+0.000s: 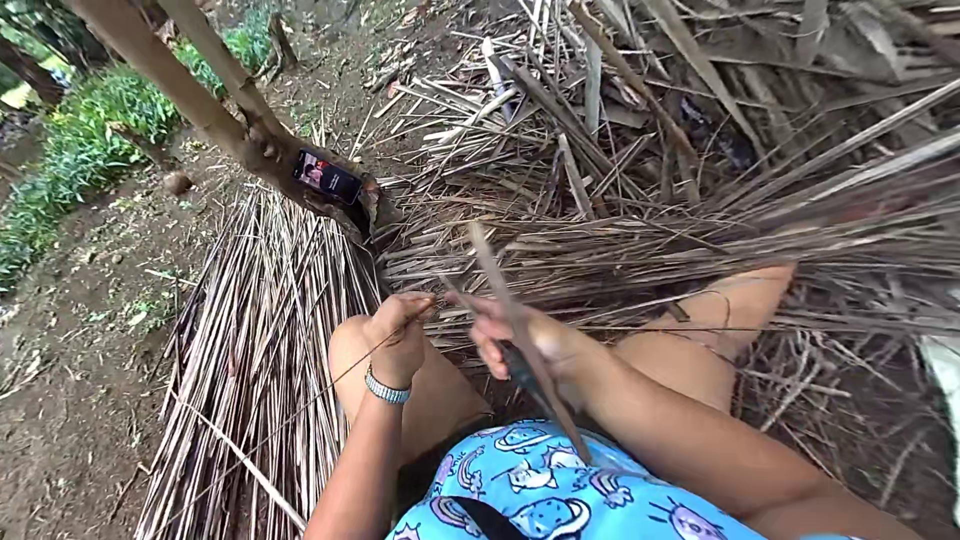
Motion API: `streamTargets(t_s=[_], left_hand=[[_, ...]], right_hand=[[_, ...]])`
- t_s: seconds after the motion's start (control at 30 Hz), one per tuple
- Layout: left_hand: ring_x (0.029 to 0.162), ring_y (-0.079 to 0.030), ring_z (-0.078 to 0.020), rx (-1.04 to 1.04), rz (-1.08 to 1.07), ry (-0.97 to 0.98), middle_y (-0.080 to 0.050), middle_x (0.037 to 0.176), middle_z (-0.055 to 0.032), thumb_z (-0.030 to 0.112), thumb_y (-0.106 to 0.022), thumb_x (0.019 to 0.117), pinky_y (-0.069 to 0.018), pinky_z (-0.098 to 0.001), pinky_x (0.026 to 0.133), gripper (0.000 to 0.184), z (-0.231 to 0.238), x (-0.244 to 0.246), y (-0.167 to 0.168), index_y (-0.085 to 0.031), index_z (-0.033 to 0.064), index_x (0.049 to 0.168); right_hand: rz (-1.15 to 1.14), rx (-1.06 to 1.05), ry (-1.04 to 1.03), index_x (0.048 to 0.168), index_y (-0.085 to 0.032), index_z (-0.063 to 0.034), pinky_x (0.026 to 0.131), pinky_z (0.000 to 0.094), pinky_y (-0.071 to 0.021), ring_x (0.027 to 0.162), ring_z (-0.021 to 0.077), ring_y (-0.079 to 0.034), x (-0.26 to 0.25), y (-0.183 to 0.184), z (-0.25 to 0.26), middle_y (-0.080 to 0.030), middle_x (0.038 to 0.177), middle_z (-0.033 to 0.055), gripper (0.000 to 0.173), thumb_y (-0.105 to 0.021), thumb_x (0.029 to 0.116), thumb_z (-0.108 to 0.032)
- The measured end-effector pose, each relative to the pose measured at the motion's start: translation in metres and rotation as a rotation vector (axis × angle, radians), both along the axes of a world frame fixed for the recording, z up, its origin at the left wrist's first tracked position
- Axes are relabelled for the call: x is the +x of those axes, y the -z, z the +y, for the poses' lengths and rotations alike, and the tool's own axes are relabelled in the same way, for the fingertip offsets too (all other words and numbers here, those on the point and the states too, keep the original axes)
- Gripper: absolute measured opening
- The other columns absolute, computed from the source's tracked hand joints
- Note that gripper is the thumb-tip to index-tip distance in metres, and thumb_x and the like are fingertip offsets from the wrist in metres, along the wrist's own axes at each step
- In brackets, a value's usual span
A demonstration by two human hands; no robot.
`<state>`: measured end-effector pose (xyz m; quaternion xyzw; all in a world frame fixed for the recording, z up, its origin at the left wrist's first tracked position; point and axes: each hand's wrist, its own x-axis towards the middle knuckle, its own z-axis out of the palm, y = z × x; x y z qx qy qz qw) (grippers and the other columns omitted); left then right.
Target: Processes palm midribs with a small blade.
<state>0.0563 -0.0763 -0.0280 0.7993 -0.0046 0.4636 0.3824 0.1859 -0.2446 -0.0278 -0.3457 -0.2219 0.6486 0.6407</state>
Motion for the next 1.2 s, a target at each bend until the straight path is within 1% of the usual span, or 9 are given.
streamTargets(t_s=[0.1, 0.23, 0.4, 0.47, 0.67, 0.8, 0.87, 1.0, 1.2], left_hand=[[0.092, -0.072, -0.0077, 0.146, 0.032, 0.015, -0.074, 0.094, -0.0061, 0.008, -0.063, 0.0992, -0.0601, -0.0249, 0.083, 0.015, 0.001, -0.003, -0.01, -0.067, 0.0028, 0.086], [0.092, -0.073, -0.0081, 0.152, 0.041, 0.03, -0.076, 0.097, -0.0007, 0.014, -0.062, 0.1015, -0.0605, -0.0268, 0.081, 0.014, 0.015, -0.035, -0.03, -0.07, 0.0106, 0.091], [0.095, -0.071, -0.0022, -0.008, -0.067, -0.029, -0.075, 0.104, 0.0144, 0.023, -0.063, 0.1021, -0.0596, -0.0227, 0.085, 0.015, 0.034, -0.092, -0.064, -0.076, 0.0298, 0.105], [0.093, -0.071, -0.0024, -0.027, -0.14, -0.106, -0.074, 0.105, 0.0157, 0.025, -0.064, 0.1011, -0.0593, -0.022, 0.083, 0.014, 0.044, -0.111, -0.077, -0.075, 0.033, 0.105], [0.091, -0.071, -0.0042, -0.288, -0.146, -0.118, -0.075, 0.101, 0.0119, 0.022, -0.071, 0.0965, -0.0598, -0.024, 0.083, 0.01, 0.024, -0.072, -0.038, -0.077, 0.0299, 0.099], [0.09, -0.071, -0.0046, -0.452, -0.166, -0.063, -0.076, 0.099, 0.0095, 0.019, -0.074, 0.0943, -0.0607, -0.0252, 0.083, 0.008, -0.007, -0.022, -0.015, -0.076, 0.0266, 0.094], [0.091, -0.071, -0.0032, -0.498, -0.164, -0.016, -0.076, 0.098, 0.01, 0.018, -0.074, 0.0939, -0.0603, -0.0248, 0.084, 0.009, -0.02, -0.007, -0.013, -0.077, 0.0259, 0.094], [0.091, -0.073, -0.0052, -0.547, -0.156, 0.029, -0.078, 0.098, 0.0092, 0.019, -0.075, 0.0924, -0.0622, -0.0276, 0.085, 0.009, -0.024, -0.011, -0.018, -0.08, 0.0259, 0.097], [0.093, -0.072, -0.0035, -0.352, -0.128, 0.026, -0.077, 0.101, 0.0098, 0.018, -0.069, 0.0974, -0.0605, -0.0246, 0.085, 0.012, -0.019, -0.03, -0.015, -0.079, 0.023, 0.102]], right_hand=[[-0.061, -0.073, 0.077, 0.141, -0.049, -0.0171, 0.051, 0.0174, -0.0526, 0.051, 0.0024, -0.056, -0.003, -0.013, 0.007, -0.055, 0.064, -0.0054, 0.038, -0.044, 0.1038, -0.018], [-0.006, -0.257, 0.399, 0.138, -0.05, -0.0217, 0.046, 0.0187, -0.0511, 0.048, 0.0022, -0.052, 0.035, 0.01, 0.007, -0.049, 0.062, -0.0076, 0.03, -0.038, 0.1115, -0.027], [0.107, -0.561, 0.847, 0.103, -0.057, -0.0213, 0.044, 0.0204, -0.0485, 0.045, 0.0037, -0.05, 0.101, 0.053, -0.009, -0.048, 0.059, -0.0079, 0.017, -0.054, 0.1051, -0.037], [0.162, -0.588, 0.971, 0.109, -0.056, -0.0196, 0.045, 0.0211, -0.0497, 0.047, 0.0043, -0.052, 0.125, 0.076, -0.026, -0.05, 0.061, -0.0073, 0.019, -0.054, 0.1044, -0.038], [0.094, -0.109, 0.543, 0.134, -0.054, -0.025, 0.045, 0.0178, -0.0491, 0.046, 0.0002, -0.051, 0.062, 0.008, -0.007, -0.051, 0.059, -0.01, 0.033, -0.031, 0.1109, -0.029], [-0.113, 0.084, 0.134, 0.147, -0.045, -0.0211, 0.053, 0.021, -0.0558, 0.056, 0.0029, -0.061, 0.004, -0.03, 0.012, -0.065, 0.074, -0.0053, 0.056, -0.047, 0.0933, -0.008], [-0.193, 0.136, -0.004, 0.149, -0.042, -0.017, 0.061, 0.0162, -0.0545, 0.064, -0.0015, -0.061, -0.01, -0.036, 0.02, -0.066, 0.083, -0.009, 0.054, -0.052, 0.0972, -0.01], [-0.121, 0.042, 0.182, 0.145, -0.049, -0.0185, 0.051, 0.017, -0.0533, 0.049, 0.001, -0.056, 0.004, -0.031, 0.019, -0.055, 0.06, -0.0076, 0.044, -0.051, 0.1015, -0.023], [-0.16, -0.009, 0.302, 0.137, -0.055, -0.0137, 0.048, 0.0177, -0.0532, 0.047, 0.0014, -0.056, 0.016, -0.024, 0.012, -0.053, 0.057, -0.0072, 0.036, -0.044, 0.1033, -0.016]])
